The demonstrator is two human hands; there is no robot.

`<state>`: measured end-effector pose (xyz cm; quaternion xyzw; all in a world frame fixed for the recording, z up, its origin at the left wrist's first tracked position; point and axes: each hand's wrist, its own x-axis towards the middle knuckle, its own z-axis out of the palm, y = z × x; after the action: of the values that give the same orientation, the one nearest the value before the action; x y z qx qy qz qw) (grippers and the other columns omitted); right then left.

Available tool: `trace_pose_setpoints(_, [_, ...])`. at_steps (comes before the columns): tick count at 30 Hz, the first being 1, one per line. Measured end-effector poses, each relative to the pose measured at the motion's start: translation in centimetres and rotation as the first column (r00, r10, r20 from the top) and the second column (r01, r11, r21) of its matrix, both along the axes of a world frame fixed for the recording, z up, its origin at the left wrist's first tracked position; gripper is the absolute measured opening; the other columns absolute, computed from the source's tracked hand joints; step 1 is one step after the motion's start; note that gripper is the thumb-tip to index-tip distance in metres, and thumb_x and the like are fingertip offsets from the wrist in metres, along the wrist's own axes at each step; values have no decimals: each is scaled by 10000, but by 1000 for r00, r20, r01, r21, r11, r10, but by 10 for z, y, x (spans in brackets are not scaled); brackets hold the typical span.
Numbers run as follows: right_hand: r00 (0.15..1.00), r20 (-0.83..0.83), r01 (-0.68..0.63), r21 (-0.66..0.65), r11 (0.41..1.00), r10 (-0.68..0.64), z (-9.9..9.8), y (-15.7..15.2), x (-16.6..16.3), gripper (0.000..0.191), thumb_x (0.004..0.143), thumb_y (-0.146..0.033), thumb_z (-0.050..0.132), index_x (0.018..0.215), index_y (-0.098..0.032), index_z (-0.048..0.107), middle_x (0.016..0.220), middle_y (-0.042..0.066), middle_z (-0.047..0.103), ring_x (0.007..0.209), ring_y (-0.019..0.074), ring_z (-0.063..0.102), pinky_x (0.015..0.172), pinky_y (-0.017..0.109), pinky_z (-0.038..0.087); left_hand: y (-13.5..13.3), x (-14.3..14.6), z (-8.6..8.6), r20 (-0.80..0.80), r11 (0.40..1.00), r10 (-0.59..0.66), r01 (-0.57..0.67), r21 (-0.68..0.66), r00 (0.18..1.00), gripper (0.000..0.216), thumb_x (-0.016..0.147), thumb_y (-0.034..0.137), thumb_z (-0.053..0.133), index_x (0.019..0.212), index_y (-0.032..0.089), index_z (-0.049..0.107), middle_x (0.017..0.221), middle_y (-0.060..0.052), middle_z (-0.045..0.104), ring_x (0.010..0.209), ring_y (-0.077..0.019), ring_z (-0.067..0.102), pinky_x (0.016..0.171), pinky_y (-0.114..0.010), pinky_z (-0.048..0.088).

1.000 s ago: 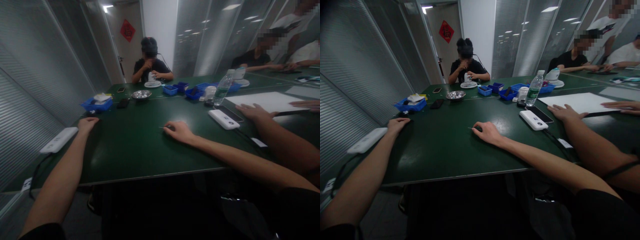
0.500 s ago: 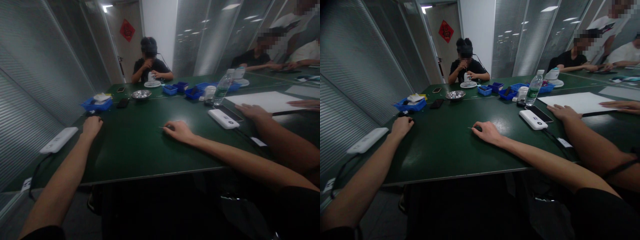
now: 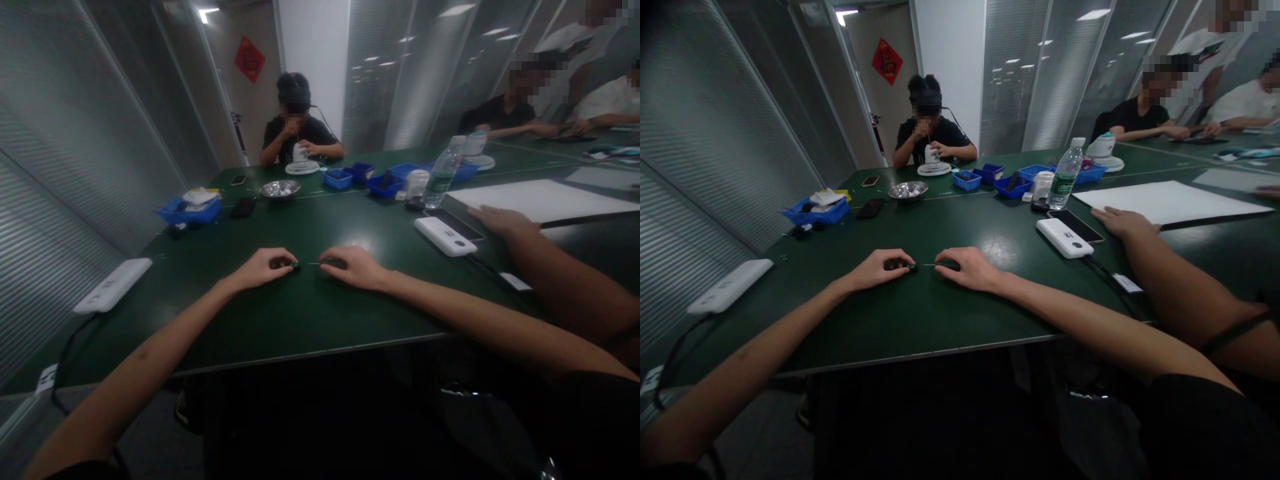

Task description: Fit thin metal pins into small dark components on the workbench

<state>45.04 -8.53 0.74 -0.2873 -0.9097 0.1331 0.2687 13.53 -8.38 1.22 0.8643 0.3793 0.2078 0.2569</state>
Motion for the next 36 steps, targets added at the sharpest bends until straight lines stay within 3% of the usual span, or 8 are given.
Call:
trace_pose_setpoints(6, [998, 56, -37, 6, 999, 37, 1, -2, -1, 316, 1027, -423, 560, 1217, -208, 692, 1073, 70, 734, 906, 192, 682, 802, 305, 482, -10, 16, -3, 61, 997, -53, 49, 61, 997, 292, 964, 363, 641, 1171, 179, 732, 1060, -91, 679, 883, -190, 616, 789, -308, 491])
trace_pose_setpoints(17, [992, 92, -98, 73, 993, 91, -4, -2, -1, 340, 1049, -436, 523, 1244, -200, 672, 1043, 78, 707, 848, 184, 650, 752, 296, 465, -12, 25, -4, 74, 995, -100, 99, 22, 992, 256, 996, 330, 621, 1177, 189, 733, 1069, -89, 682, 911, -194, 622, 817, -310, 481])
trace_pose_setpoints(24, [990, 85, -119, 77, 990, 112, -2, -4, -2, 351, 1064, -438, 495, 1259, -193, 654, 1053, 81, 697, 848, 179, 647, 750, 290, 467, -8, 22, -4, 105, 991, -126, 130, -29, 986, 247, 1006, 285, 598, 1200, 202, 727, 1115, -83, 692, 1029, -209, 638, 918, -331, 476])
trace_pose_setpoints(29, [990, 82, -124, 72, 990, 118, -1, -5, -3, 346, 1065, -433, 491, 1265, -198, 649, 1065, 87, 695, 868, 191, 652, 755, 303, 477, -11, 28, -5, 130, 988, -134, 142, -53, 982, 246, 986, 299, 630, 1187, 194, 726, 1097, -85, 690, 1004, -210, 641, 910, -337, 482])
trace_pose_setpoints(36, [987, 115, -119, 86, 989, 108, -2, -8, -6, 337, 1066, -423, 484, 1249, -194, 648, 1062, 91, 700, 864, 196, 665, 751, 306, 481, -17, 43, -7, 107, 995, -91, 96, -34, 990, 273, 966, 398, 657, 1121, 180, 710, 1035, -76, 675, 881, -195, 609, 771, -307, 470])
